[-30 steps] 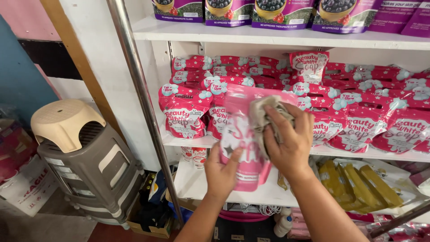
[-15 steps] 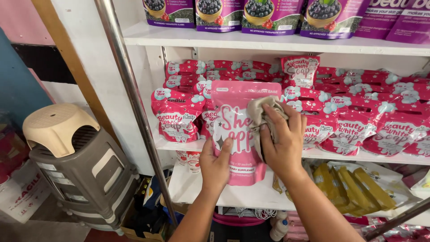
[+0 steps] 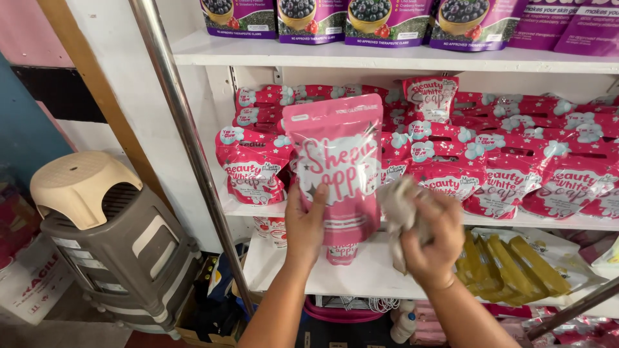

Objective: Wipe dust and debris from product packaging on a shelf and organize them.

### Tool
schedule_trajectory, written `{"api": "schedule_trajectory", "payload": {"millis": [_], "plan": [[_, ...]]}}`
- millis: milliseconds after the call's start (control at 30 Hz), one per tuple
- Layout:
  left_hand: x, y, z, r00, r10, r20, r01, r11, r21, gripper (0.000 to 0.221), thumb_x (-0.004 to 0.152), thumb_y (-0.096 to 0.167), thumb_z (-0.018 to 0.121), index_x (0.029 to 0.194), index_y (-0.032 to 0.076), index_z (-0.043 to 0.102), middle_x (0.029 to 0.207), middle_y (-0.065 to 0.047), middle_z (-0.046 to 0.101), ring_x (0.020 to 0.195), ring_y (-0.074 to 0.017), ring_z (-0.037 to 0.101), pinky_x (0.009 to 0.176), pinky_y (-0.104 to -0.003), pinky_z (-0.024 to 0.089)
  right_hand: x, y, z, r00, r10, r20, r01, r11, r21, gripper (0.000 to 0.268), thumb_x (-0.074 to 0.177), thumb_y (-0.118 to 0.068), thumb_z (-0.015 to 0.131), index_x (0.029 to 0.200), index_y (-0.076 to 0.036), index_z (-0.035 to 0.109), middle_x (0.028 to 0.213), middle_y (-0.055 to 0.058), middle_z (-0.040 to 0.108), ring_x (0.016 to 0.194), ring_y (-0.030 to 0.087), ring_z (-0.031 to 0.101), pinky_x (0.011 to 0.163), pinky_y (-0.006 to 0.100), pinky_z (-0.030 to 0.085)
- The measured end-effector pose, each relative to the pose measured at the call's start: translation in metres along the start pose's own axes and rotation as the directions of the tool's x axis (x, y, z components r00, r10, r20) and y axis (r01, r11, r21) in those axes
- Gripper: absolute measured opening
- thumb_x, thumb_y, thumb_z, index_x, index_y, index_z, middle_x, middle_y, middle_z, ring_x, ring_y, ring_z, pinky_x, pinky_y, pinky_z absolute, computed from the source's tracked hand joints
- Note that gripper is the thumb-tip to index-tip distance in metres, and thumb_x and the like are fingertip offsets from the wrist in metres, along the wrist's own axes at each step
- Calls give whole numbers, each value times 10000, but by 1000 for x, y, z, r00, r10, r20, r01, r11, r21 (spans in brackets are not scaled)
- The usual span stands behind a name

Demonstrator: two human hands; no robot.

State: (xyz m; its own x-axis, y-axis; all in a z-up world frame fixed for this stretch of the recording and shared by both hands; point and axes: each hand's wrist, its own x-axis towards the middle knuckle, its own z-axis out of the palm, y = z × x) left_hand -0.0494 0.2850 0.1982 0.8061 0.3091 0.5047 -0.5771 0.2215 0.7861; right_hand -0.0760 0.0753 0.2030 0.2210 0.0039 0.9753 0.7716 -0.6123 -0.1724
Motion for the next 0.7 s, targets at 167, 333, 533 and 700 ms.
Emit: {"api": "schedule_trajectory", "payload": {"millis": [167,333,533,700], "plan": [[-11,-13,13,984,-152,91,152,988,11,453,984,246,649,1345,-13,558,1131,-82,716,997,-119,649,887,-279,528,66,-17,22,993,100,-59,-101,995,-9,480,935,-15,663,1405,-90,601,1405,197,503,1327,311,507,1169,423,433],[-9,-69,2,990,-123,74,119,991,61,445,1059,134,492,1480,3,430,1426,-38,566,1283,-89,550,1050,-237,429,85,-49,50,959,55,279,33,953,-303,733,728,-235,811,1408,-62,600,1405,235,484,1284,428,447,1090,591,348],[4,-44,-3,958,-284,23,265,860,-436,423,980,66,452,1390,9,540,1254,-88,674,1101,-155,665,933,-293,547,33,-57,57,920,-100,379,185,963,-194,631,749,-202,730,1369,-136,631,1493,231,451,1372,460,418,1129,563,389],[11,-36,-18,953,-302,25,275,829,-487,253,1052,138,555,1254,2,622,1139,-96,673,991,-171,646,855,-336,528,7,-44,44,849,-322,419,378,924,-54,503,769,-157,721,1271,-156,686,1426,118,560,1353,382,497,1133,579,392]]}}
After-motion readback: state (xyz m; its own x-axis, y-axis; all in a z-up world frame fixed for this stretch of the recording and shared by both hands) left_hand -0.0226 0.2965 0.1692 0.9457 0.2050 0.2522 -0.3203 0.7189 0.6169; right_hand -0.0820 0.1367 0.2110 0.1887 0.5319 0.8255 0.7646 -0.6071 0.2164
